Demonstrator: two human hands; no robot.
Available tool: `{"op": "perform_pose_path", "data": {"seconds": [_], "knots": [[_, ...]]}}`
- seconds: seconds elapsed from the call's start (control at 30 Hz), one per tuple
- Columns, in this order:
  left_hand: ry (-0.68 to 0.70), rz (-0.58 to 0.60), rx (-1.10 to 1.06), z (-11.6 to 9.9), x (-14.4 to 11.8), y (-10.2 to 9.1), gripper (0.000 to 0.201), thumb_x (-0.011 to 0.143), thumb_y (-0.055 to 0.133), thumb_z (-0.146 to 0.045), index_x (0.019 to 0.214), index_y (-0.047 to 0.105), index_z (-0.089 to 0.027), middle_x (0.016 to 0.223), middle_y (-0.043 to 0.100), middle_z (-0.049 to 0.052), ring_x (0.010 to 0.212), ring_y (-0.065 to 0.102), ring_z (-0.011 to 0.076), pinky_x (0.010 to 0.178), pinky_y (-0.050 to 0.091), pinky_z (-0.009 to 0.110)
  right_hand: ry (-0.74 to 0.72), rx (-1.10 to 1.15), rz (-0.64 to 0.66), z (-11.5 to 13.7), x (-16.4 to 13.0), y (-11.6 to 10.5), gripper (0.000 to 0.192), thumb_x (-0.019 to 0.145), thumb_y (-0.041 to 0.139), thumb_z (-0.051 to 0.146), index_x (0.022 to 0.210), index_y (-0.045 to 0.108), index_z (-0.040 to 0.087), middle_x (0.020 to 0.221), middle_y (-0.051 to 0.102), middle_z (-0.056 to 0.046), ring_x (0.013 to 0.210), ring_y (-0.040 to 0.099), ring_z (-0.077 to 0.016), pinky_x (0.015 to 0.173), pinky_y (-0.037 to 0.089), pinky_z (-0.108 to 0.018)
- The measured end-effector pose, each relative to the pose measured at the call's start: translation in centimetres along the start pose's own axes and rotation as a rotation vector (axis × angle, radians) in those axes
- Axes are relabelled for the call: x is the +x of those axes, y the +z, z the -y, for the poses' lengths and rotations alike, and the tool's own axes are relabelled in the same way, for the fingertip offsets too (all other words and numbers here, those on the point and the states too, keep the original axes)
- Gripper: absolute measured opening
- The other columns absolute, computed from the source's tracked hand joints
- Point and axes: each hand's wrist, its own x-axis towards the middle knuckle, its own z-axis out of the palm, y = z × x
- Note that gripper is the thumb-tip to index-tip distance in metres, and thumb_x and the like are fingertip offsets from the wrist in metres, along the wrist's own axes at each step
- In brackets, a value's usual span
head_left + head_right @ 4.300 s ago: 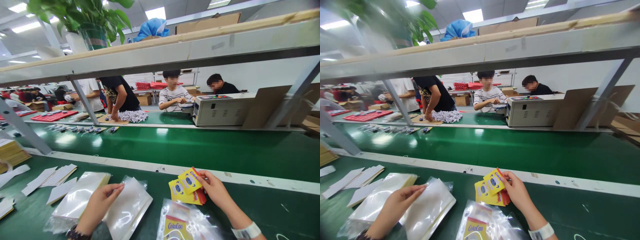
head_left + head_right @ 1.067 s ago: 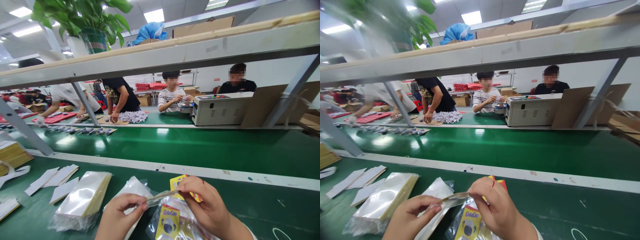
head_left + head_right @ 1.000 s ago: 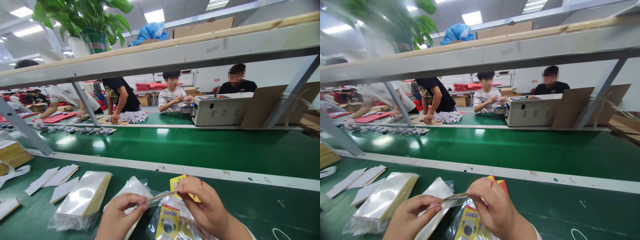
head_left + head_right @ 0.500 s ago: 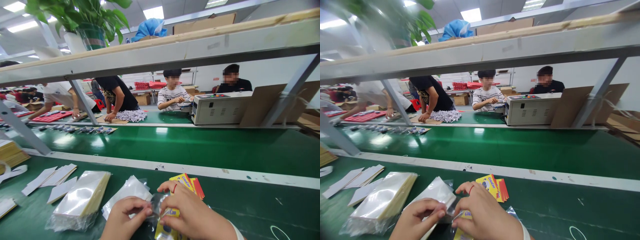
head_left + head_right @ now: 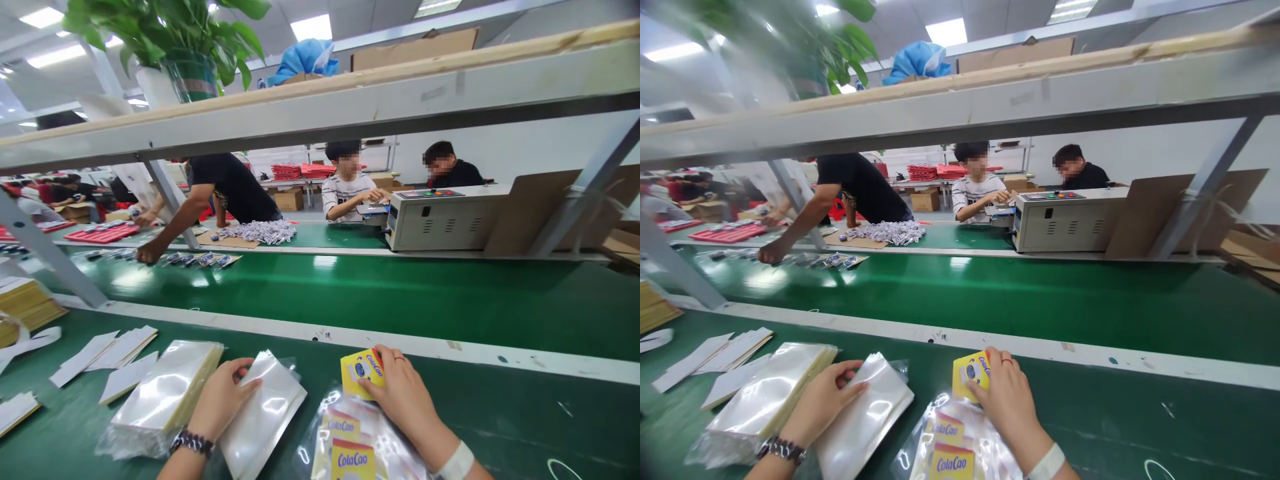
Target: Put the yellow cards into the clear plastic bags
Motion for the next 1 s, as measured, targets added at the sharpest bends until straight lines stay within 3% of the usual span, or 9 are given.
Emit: {"op": "perform_pose_path", "data": {"seconds": [0.1,0.2,0.33,0.43,0.67,0.77,0.87,1.0], "knots": [[0.005,0.024,-0.03,0.0,0.4,-0.4,0.03,0.066,0.063,-0.036,0.087,0.073,-0.017,0.072,0.075,0.004,0.067,0.07,0.024,0.063,0.056,0.032,0.052,0.005,-0.014,-1.2,1.3,0.4,0.052,0.073,0.068,0.036,0.117,0.057,0.011,0.114,0.062,-0.021,0.109,0.058,-0.0393,0.089,0.043,-0.046],[0.025,0.057,-0.063,0.1,0.9,-0.9,0.025,0.067,0.063,-0.039,0.076,0.073,-0.019,0.068,0.077,0.004,0.066,0.073,0.0242,0.062,0.057,0.031,0.08,0.072,0.001,-2.4,2.2,0.6,0.041,0.07,0.07,0.034,0.107,0.062,0.016,0.105,0.068,-0.015,0.099,0.064,-0.0327,0.081,0.046,-0.038],[0.043,0.022,-0.068,0.8,1.3,-1.4,0.032,0.069,0.058,-0.041,0.084,0.076,-0.019,0.088,0.081,0.009,0.084,0.075,0.0282,0.077,0.059,0.035,0.114,0.213,0.016,-4.1,3.0,0.7,0.017,0.075,0.062,0.029,0.09,0.063,0.021,0.083,0.071,-0.006,0.073,0.068,-0.0227,0.061,0.045,-0.029],[0.065,-0.029,-0.055,1.3,1.1,-1.6,0.039,0.071,0.055,-0.045,0.09,0.078,-0.019,0.109,0.078,0.01,0.107,0.069,0.0319,0.095,0.053,0.041,0.104,0.32,-0.018,-4.9,3.3,0.5,0.006,0.075,0.058,0.029,0.076,0.058,0.022,0.074,0.067,-0.003,0.068,0.066,-0.0208,0.058,0.043,-0.028],[0.124,-0.076,-0.068,0.9,0.6,-2.0,0.056,0.073,0.048,-0.05,0.109,0.075,-0.017,0.13,0.066,0.007,0.125,0.056,0.031,0.109,0.04,0.042,0.041,0.655,-0.018,-4.8,2.7,-1.3,0.03,0.073,0.058,0.053,0.078,0.053,0.024,0.067,0.061,0.003,0.051,0.061,-0.0155,0.05,0.045,-0.027],[0.104,-0.114,-0.071,0.8,0.3,-2.2,0.046,0.069,0.053,-0.048,0.097,0.079,-0.022,0.114,0.075,0.006,0.113,0.065,0.0333,0.103,0.046,0.044,0.043,0.767,-0.015,-4.0,2.2,-2.3,0.039,0.071,0.063,0.06,0.081,0.053,0.023,0.061,0.059,0.005,0.046,0.058,-0.014,0.043,0.042,-0.024],[0.054,-0.134,-0.091,0.5,-0.4,-2.6,0.034,0.07,0.057,-0.048,0.082,0.08,-0.026,0.089,0.082,0.004,0.089,0.076,0.032,0.083,0.059,0.041,0.023,0.872,-0.014,-2.7,1.5,-3.3,0.047,0.071,0.063,0.067,0.086,0.054,0.023,0.053,0.055,0.006,0.042,0.054,-0.0136,0.039,0.041,-0.023],[-0.03,-0.106,-0.328,-1.5,-2.2,-3.2,0.033,0.065,0.069,-0.052,0.079,0.081,-0.024,0.081,0.082,0.004,0.083,0.077,0.0288,0.075,0.062,0.033,-0.052,1.001,-0.074,-0.1,0.3,-4.2,0.05,0.07,0.068,0.066,0.092,0.056,0.022,0.078,0.066,-0.001,0.062,0.066,-0.0162,0.06,0.056,-0.029]]}}
